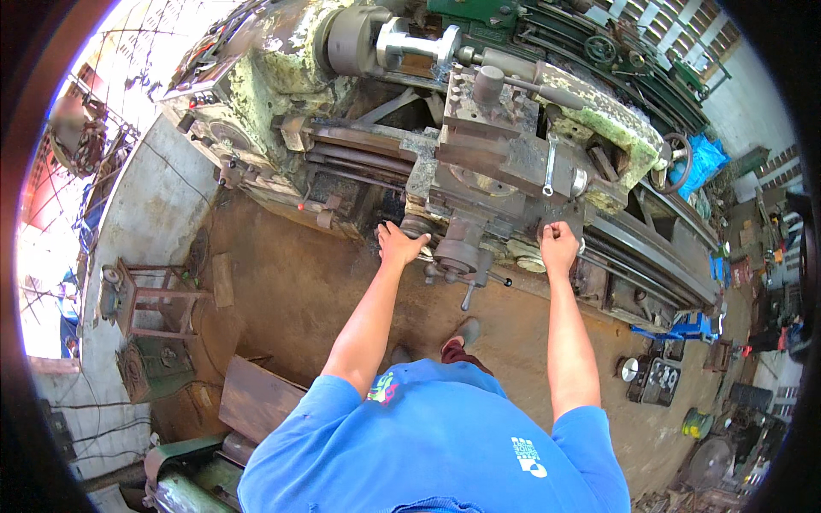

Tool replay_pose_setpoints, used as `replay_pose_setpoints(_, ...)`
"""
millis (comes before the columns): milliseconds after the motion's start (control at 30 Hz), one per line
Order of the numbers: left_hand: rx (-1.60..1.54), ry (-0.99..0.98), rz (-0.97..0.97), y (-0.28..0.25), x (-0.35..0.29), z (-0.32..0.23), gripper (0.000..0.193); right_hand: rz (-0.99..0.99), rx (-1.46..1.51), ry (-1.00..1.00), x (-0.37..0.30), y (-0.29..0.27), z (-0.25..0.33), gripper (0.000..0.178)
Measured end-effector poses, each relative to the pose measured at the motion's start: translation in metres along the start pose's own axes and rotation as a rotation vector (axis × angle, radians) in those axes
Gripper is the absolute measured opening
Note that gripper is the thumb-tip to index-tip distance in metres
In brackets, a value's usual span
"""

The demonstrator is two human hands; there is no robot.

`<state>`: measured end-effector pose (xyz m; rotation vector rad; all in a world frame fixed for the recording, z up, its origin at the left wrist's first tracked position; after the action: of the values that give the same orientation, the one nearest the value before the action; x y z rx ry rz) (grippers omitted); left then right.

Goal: The person operates a metal lathe, turning handwheels to advance the carriage and cross-slide while using a wrench to adjust the tool post. The person repeatedly positions the cutting tool against the rotating workpiece and clears metal shavings from the area.

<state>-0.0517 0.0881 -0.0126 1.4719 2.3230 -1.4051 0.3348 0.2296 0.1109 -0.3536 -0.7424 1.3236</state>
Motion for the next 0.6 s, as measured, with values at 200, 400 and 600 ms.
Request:
replay_pose_setpoints(200, 0.078, -0.119, 0.003, 0.013, 0.005, -0.006, 0.142, 0.003, 0.052, 0.024, 0.001, 0.000, -0.002, 0.011)
replay_pose_setpoints(400, 0.115, -0.142, 0.016, 0.013, 0.013, -0.002, 0.145, 0.022, 0.063, 0.059, -0.002, -0.001, -0.003, 0.012)
replay_pose_setpoints(600, 0.081, -0.110, -0.003, 0.007, 0.015, -0.001, 0.148, 0.046, 0.057, 0.058, -0.002, 0.000, -0.002, 0.012)
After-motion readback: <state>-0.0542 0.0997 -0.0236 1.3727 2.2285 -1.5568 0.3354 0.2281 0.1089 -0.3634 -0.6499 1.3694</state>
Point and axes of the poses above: each hand's wrist, its own x-axis towards the middle knuckle, its own y-axis out of the palm, z = x × y, the point moved 9 cm from there along x, towards the middle knuckle, and after that the axes turned 4 degrees about z, right-handed, at the moved point
